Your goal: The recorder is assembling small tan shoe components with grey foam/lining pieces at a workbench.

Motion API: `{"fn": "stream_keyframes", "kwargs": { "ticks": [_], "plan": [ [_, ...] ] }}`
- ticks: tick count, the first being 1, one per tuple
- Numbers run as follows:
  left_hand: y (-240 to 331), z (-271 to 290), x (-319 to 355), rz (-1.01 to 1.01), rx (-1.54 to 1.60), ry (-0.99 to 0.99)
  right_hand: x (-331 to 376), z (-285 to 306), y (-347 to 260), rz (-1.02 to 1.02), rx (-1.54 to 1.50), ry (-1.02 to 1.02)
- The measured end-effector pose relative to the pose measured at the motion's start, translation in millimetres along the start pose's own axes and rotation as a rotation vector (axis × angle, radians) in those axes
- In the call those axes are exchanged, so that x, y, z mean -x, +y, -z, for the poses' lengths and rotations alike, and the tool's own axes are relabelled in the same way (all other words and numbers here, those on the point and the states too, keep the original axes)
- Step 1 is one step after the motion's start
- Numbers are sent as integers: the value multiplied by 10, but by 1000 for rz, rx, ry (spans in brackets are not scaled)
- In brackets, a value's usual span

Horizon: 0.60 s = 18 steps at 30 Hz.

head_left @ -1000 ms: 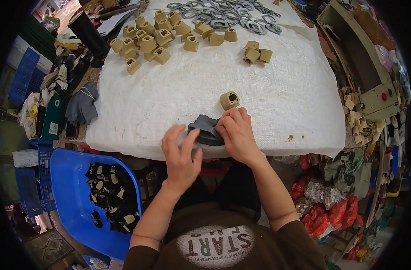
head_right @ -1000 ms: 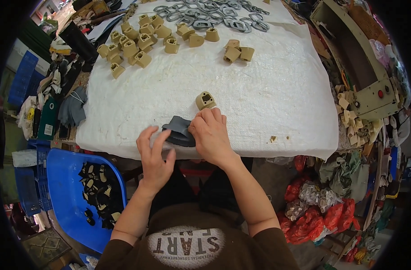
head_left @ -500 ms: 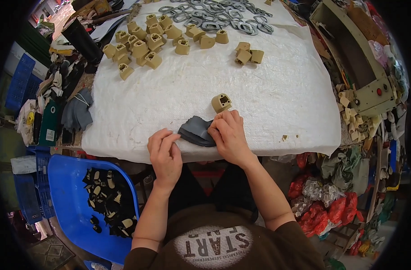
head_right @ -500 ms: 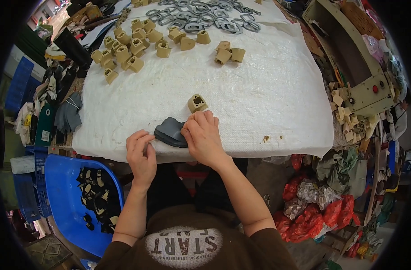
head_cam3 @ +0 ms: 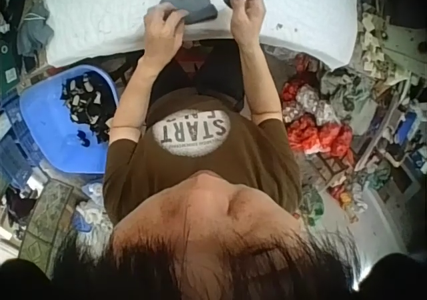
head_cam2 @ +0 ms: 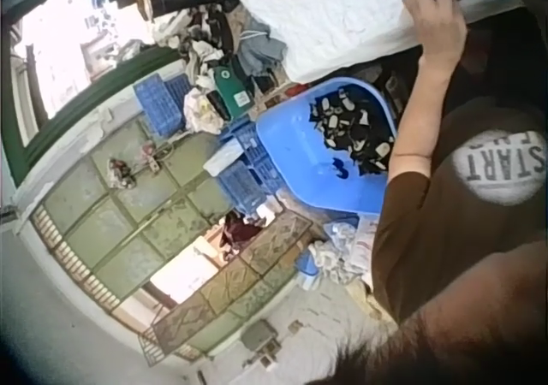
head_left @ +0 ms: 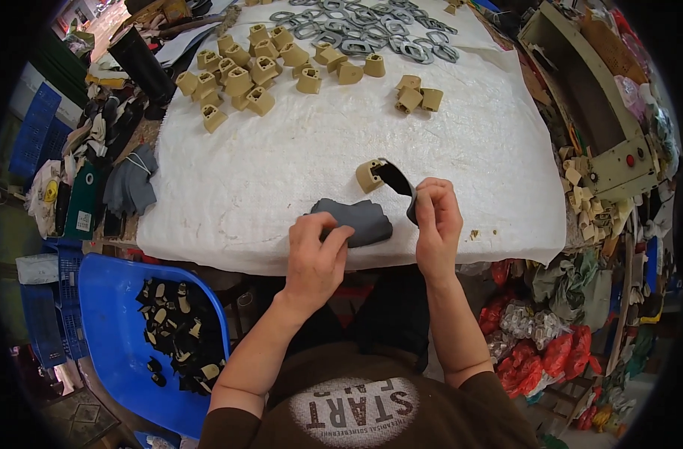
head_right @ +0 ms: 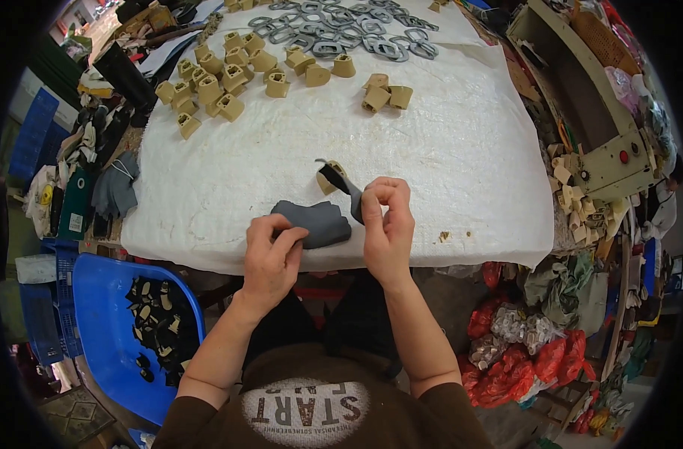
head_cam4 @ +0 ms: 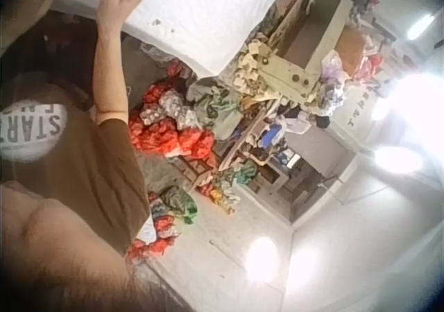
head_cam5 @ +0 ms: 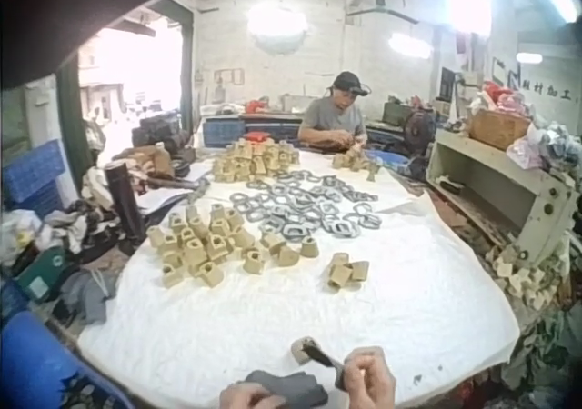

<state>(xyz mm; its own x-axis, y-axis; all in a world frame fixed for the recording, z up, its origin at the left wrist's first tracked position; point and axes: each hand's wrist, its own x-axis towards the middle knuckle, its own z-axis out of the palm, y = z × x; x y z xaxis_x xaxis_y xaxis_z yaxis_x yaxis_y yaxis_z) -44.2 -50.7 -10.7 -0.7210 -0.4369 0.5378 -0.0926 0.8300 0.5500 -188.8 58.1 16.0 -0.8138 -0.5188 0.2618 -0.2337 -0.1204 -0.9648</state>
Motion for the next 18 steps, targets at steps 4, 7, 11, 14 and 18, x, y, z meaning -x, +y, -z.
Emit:
{"fn": "stream_keyframes", "kwargs": {
  "ticks": [4,7,11,14,18],
  "plan": [
    [176,97,-93,30,-53,39,34,-3,-75,354,333,-127],
    [242,153,-118,111,198,75,23,-76,-241,610,527,-417],
    [186,203,-106,674,981,12,-161,-84,-235,504,485,-681],
    [115,288,-70,841,1383,52,-450,40,138,520,654,-455],
    [131,312,-23,781,1608,129,-618,2,346,460,778,-500]
  ]
}}
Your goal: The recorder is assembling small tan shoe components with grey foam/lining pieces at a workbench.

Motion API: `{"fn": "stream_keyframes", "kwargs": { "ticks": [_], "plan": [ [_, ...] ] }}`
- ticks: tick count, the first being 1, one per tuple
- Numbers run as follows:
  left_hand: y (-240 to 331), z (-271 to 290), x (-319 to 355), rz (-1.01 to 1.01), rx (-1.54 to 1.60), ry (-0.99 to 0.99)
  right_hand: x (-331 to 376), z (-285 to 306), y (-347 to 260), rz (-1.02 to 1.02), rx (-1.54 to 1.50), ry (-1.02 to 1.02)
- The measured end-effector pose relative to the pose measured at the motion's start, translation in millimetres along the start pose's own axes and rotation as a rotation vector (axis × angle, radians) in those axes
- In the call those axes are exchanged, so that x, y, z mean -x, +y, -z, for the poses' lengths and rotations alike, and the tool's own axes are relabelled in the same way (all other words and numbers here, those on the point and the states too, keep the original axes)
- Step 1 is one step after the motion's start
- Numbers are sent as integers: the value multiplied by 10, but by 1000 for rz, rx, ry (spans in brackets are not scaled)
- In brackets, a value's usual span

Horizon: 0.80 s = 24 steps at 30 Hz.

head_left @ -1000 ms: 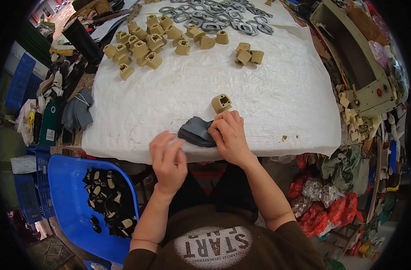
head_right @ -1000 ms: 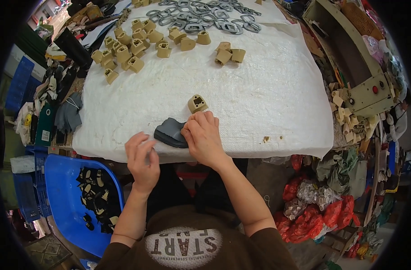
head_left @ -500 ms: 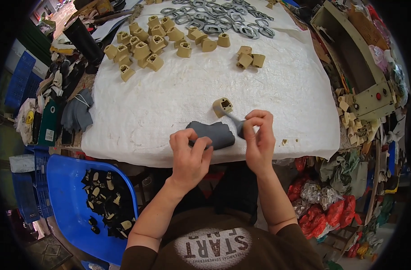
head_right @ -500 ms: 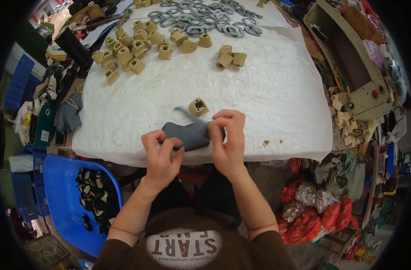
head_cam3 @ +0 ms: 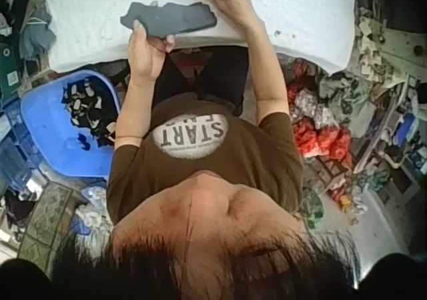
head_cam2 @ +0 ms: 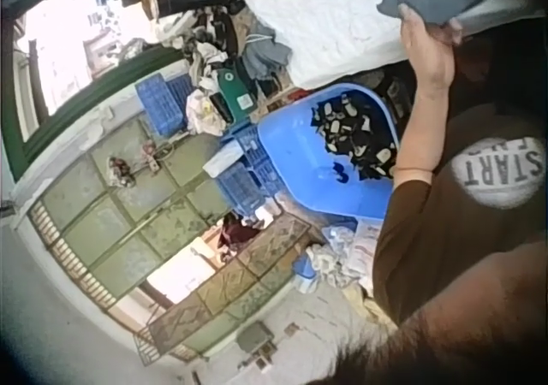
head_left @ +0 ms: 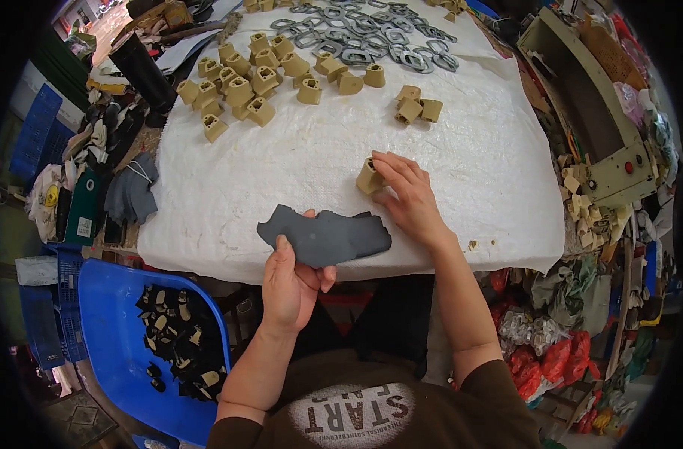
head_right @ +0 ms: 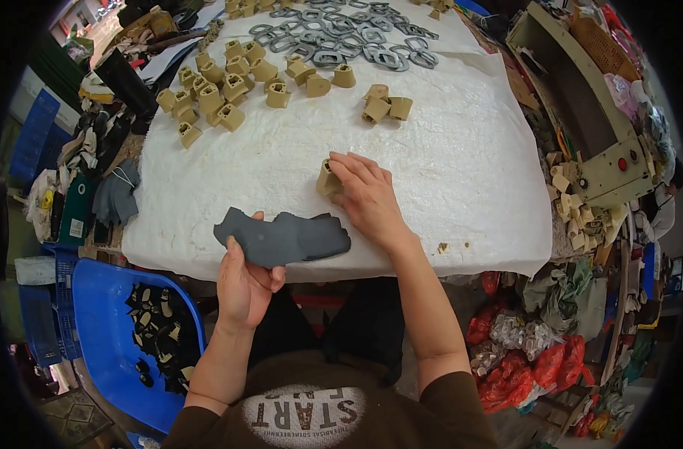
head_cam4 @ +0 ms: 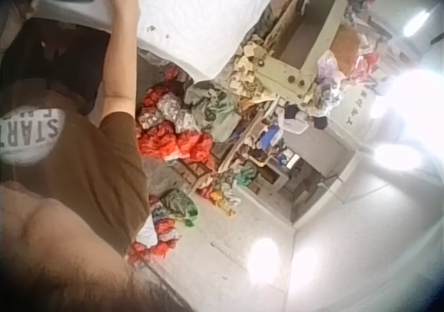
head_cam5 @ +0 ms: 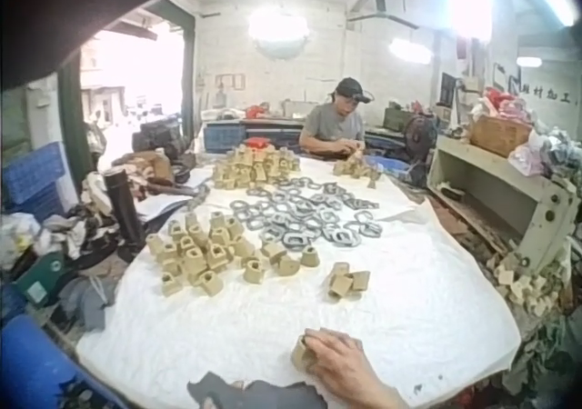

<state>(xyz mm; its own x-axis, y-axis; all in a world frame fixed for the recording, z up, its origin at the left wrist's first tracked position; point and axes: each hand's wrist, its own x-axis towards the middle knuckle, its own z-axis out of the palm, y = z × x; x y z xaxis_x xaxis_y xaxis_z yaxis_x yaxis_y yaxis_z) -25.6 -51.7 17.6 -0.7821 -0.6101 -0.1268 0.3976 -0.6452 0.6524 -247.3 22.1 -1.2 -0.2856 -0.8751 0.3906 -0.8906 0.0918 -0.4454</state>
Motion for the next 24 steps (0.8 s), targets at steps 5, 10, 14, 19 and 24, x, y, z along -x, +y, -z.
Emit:
{"fn": "stream_keyframes", "kwargs": {
  "ticks": [5,10,14,19,24],
  "plan": [
    [23,-44,62,-1,33,18,-182,-239,41,-8,-61,55],
    [-15,31,129,11,-32,-13,-173,-337,128,-134,-258,287],
    [-57,-44,228,-160,-214,128,82,147,-517,-190,-548,277],
    [-158,-46,282,-139,-70,-34,444,328,-1052,86,-720,204],
    [-139,-230,346,-79,48,-170,564,175,-1134,100,-715,354]
  ]
}}
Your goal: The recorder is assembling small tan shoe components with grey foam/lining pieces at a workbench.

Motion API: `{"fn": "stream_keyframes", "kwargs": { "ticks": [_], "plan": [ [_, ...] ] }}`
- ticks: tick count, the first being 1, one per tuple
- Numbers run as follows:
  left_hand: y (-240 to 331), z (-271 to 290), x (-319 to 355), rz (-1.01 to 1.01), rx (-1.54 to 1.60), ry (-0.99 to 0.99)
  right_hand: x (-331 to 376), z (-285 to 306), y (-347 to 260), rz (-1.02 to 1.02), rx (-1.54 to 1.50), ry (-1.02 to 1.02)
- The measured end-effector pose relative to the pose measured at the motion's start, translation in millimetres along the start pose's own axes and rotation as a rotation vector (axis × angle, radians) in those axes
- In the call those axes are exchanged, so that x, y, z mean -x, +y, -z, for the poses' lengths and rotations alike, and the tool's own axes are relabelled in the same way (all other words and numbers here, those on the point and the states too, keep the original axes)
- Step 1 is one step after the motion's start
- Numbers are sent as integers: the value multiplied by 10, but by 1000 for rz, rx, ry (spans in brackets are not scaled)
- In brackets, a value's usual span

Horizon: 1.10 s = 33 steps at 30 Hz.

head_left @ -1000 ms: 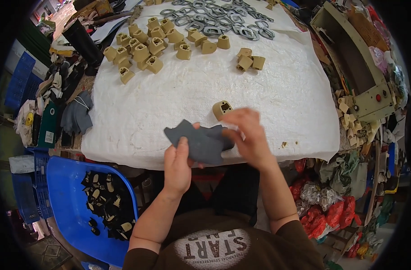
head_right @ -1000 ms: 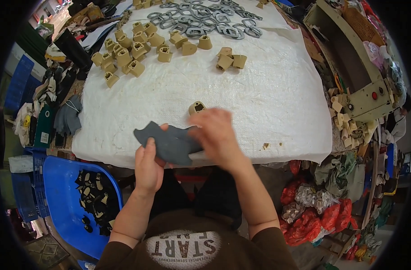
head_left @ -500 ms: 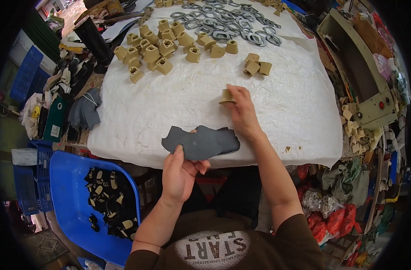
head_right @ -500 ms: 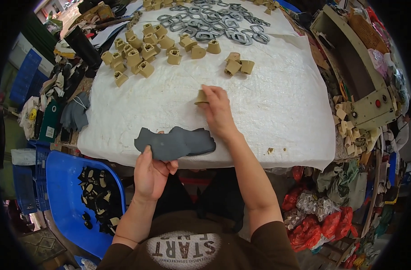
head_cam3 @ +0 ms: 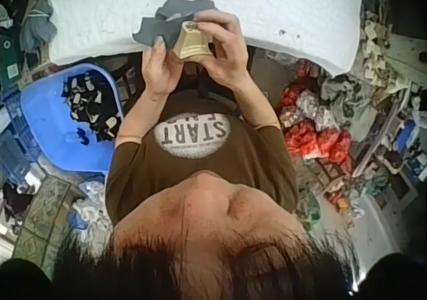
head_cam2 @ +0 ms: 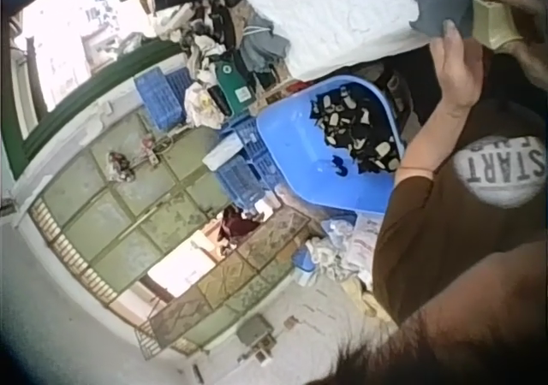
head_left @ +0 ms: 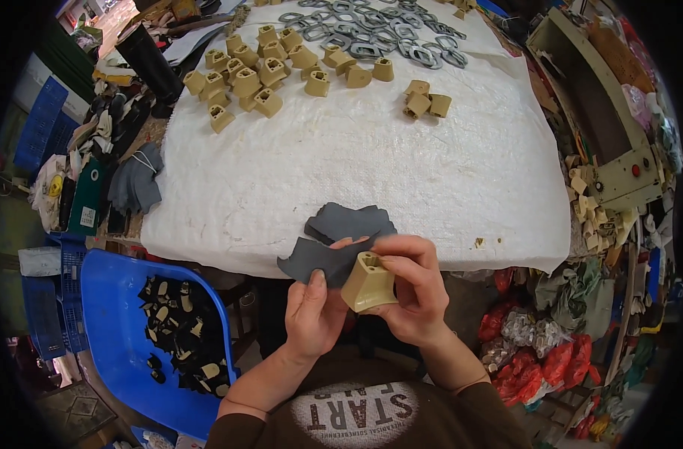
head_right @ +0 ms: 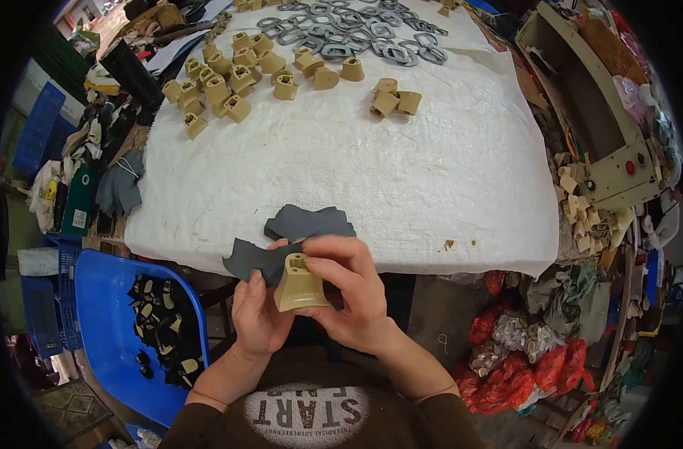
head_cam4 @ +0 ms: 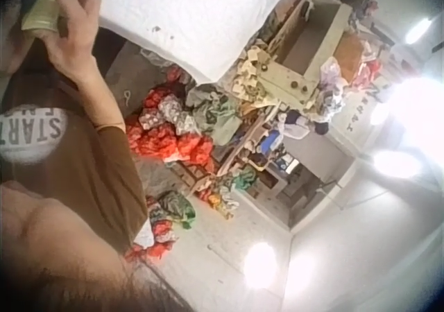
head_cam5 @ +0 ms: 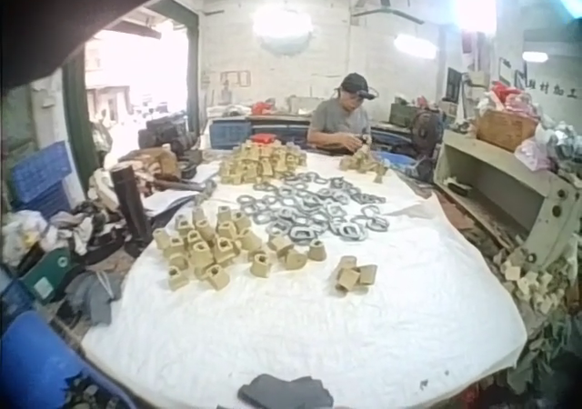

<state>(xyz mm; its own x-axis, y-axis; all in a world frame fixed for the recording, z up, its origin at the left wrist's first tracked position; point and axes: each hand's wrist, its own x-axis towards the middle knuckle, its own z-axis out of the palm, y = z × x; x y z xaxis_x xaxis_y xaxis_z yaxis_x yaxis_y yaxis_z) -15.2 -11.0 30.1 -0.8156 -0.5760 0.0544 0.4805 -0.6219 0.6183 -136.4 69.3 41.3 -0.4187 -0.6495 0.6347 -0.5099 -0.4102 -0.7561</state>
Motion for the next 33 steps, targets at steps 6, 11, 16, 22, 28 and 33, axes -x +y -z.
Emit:
{"fn": "stream_keyframes", "kwargs": {
  "ticks": [6,11,16,22,28,33],
  "plan": [
    [-47,-17,95,53,-20,78,14,36,14,95,76,-74],
    [-70,3,116,57,28,54,25,49,14,102,78,-59],
    [-53,-11,131,37,29,44,3,49,0,97,74,-69],
    [-60,-31,151,40,-73,112,0,73,16,145,313,-77],
    [32,-36,7,-180,-699,110,1,84,85,136,380,-81],
    [225,66,33,38,-751,58,-82,129,-150,14,586,-167]
  ]
}}
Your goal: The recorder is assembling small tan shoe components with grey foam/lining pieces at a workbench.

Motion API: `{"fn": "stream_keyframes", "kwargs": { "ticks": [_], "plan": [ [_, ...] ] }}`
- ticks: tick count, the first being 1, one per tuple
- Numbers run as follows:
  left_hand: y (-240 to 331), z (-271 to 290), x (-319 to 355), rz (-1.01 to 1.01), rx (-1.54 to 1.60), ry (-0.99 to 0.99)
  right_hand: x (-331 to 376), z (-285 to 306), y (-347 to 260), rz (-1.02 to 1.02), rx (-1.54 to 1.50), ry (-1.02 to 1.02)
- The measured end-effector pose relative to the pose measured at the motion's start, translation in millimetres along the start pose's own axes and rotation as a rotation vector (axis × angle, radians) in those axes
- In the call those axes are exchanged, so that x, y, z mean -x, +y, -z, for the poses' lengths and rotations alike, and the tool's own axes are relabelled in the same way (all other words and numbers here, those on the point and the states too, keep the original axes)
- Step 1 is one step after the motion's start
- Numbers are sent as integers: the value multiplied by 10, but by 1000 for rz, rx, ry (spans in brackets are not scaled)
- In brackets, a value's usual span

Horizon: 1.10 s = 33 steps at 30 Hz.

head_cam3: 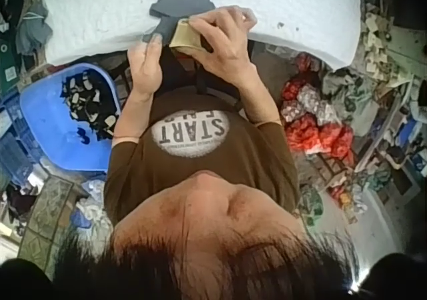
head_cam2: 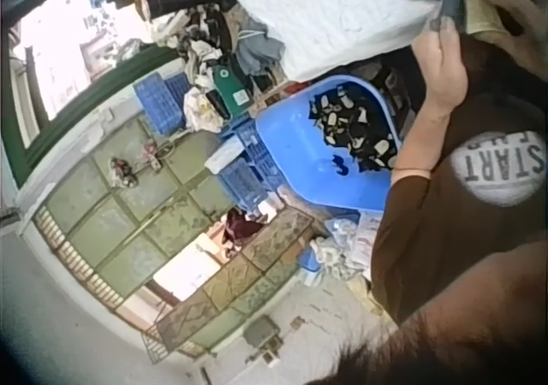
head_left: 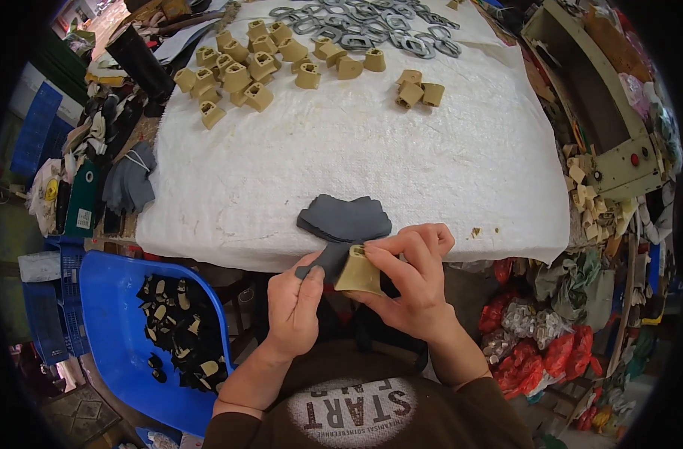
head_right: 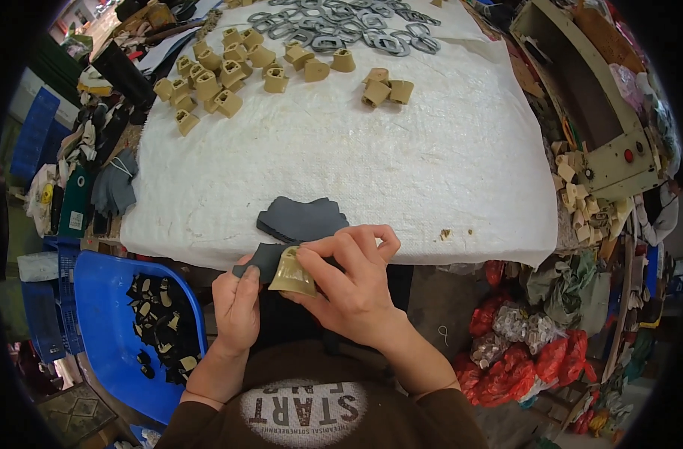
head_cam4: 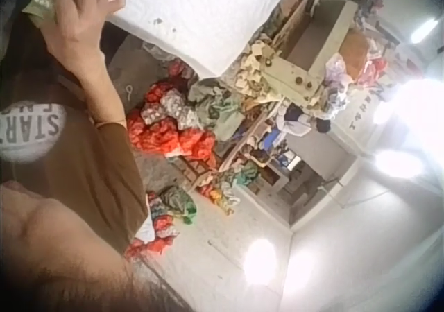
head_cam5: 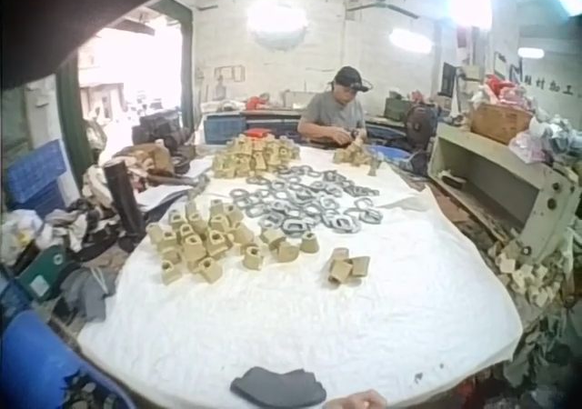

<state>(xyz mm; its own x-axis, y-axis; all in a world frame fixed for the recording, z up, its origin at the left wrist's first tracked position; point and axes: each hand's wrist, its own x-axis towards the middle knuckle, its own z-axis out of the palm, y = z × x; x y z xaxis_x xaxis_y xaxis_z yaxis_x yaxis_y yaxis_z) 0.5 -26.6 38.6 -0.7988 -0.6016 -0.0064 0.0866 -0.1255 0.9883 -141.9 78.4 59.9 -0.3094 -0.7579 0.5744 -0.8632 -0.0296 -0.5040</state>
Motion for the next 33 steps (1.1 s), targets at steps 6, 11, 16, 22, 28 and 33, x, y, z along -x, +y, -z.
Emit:
{"fn": "stream_keyframes", "kwargs": {
  "ticks": [6,11,16,22,28,33],
  "plan": [
    [20,-20,-2,-88,-263,-44,-26,60,26,-15,80,-127],
    [-36,-106,-16,-326,-514,-41,-8,26,28,-14,67,-134],
    [34,-206,14,-309,-658,-46,71,-43,137,9,67,-144],
    [-72,-82,23,-194,-458,-19,113,-74,226,24,-126,-109],
    [-183,-63,62,105,196,154,225,-119,275,-39,-389,-67],
    [-329,9,40,157,677,117,307,-100,326,-155,-604,-84]
  ]
}}
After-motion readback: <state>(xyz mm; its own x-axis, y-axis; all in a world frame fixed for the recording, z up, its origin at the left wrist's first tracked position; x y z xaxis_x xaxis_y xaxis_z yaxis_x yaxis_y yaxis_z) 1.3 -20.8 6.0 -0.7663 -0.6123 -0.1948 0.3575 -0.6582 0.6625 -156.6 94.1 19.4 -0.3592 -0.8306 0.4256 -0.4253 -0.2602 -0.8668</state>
